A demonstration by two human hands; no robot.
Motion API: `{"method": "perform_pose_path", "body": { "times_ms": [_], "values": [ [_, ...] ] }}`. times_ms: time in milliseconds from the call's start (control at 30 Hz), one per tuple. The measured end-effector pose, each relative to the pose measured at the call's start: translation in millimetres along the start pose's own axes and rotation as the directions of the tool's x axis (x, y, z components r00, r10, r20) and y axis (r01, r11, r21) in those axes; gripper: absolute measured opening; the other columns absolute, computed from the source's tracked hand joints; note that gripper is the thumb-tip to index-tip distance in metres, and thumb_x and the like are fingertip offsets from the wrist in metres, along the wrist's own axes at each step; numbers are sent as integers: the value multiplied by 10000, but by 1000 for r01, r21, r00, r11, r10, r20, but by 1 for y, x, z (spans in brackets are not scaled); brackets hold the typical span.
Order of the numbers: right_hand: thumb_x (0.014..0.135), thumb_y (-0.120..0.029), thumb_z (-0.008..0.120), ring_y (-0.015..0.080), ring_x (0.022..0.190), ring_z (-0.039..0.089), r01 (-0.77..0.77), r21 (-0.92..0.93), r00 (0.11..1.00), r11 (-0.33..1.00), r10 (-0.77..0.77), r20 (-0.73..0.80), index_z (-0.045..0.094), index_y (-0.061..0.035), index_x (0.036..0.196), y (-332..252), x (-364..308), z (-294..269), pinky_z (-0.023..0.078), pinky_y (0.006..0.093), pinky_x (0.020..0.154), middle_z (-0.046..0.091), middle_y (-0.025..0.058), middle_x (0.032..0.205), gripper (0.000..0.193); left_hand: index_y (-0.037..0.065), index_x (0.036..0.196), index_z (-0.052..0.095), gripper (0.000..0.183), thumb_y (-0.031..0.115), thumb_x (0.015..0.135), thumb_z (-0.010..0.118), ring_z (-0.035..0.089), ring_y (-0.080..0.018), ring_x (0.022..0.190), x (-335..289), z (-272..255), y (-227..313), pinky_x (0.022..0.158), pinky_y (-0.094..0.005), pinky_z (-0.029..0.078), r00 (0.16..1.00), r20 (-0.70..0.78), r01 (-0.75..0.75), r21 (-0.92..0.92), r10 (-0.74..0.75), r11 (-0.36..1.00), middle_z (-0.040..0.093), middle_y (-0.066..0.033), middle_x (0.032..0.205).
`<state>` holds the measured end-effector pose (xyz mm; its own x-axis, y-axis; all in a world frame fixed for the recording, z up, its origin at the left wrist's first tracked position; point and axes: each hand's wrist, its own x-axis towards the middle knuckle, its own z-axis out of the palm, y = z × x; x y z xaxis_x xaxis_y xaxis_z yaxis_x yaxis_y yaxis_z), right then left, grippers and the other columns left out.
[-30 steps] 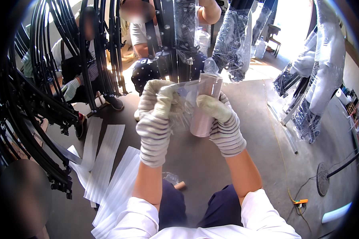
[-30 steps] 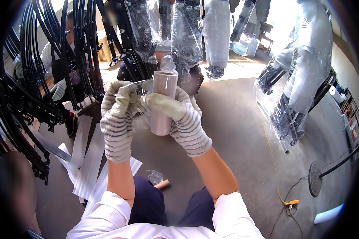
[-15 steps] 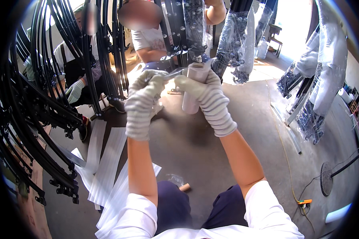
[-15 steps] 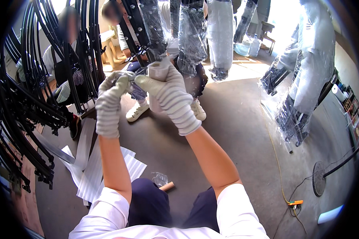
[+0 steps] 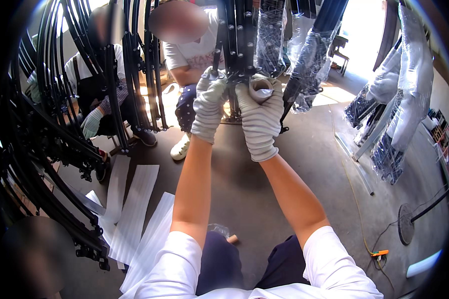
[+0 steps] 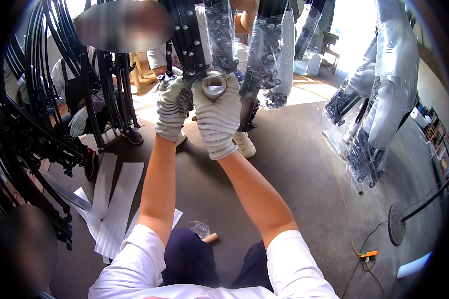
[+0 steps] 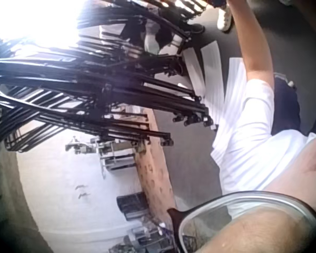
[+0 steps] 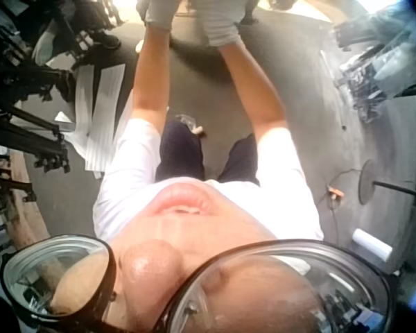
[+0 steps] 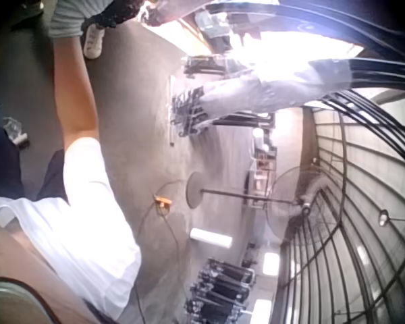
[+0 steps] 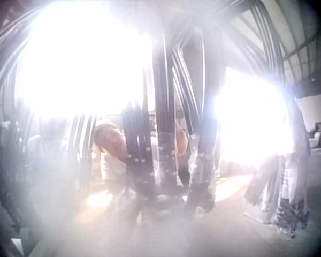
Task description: The person wraps black metal tubes in plastic film, handling them one by one while they are suspended on a rack.
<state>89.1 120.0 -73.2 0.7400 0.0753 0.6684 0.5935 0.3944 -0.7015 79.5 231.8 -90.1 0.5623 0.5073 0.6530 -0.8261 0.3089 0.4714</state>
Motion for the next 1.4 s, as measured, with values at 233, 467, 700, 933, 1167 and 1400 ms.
{"method": "perform_pose_path", "body": {
  "times_ms": [233, 467, 700, 933, 1167, 1400],
  "values": [
    [671, -147, 649, 113, 693, 551, 35, 8, 998, 999, -35, -45, 505, -26, 897, 8, 4, 2, 441, 245, 664, 588, 55, 766, 294, 118, 1020, 480, 317, -3, 742, 569, 573, -120, 716, -11, 0, -4, 577, -213, 494, 986, 58, -161, 144, 154, 976, 569, -52, 867],
    [656, -180, 675, 137, 670, 563, 122, 76, 985, 990, -111, -131, 491, -10, 885, 1, 3, 2, 439, 250, 648, 595, 71, 742, 339, 108, 1011, 482, 313, -10, 733, 565, 566, -120, 780, -11, 19, 9, 652, -237, 494, 992, 10, -125, -29, 125, 992, 568, -33, 846],
    [677, -186, 669, 136, 642, 552, 135, 38, 978, 990, -127, -164, 487, -25, 865, -1, 5, 7, 436, 249, 624, 575, 58, 718, 308, 71, 875, 488, 121, 98, 771, 541, 519, -74, 709, 2, 38, 24, 660, -204, 440, 972, 105, -225, 166, 210, 960, 542, -21, 810],
    [636, -138, 719, 62, 668, 497, 90, 111, 992, 990, -79, -98, 497, -35, 898, -10, 1, 6, 411, 187, 608, 538, 2, 739, 359, 61, 910, 503, 216, 59, 725, 613, 564, -112, 744, 10, 33, 34, 653, -226, 491, 965, 152, -225, 66, 213, 972, 570, -47, 829],
    [656, -21, 674, 63, 653, 499, 100, 548, 953, 831, 79, -293, 479, -23, 915, -25, 5, 19, 438, 181, 594, 527, 5, 771, 325, 74, 848, 470, 215, 121, 729, 642, 513, -61, 627, 6, 63, 47, 540, -198, 439, 983, 77, -176, 146, 166, 974, 525, 3, 705],
    [660, -19, 648, 71, 651, 515, -58, 537, 987, 842, 129, -96, 518, -30, 870, -58, 14, 8, 442, 195, 599, 566, 23, 753, 247, 87, 859, 454, 191, 145, 760, 607, 515, -65, 602, 0, 77, 63, 496, -180, 449, 988, 87, -136, 143, 124, 980, 535, -14, 717]
  ]
}}
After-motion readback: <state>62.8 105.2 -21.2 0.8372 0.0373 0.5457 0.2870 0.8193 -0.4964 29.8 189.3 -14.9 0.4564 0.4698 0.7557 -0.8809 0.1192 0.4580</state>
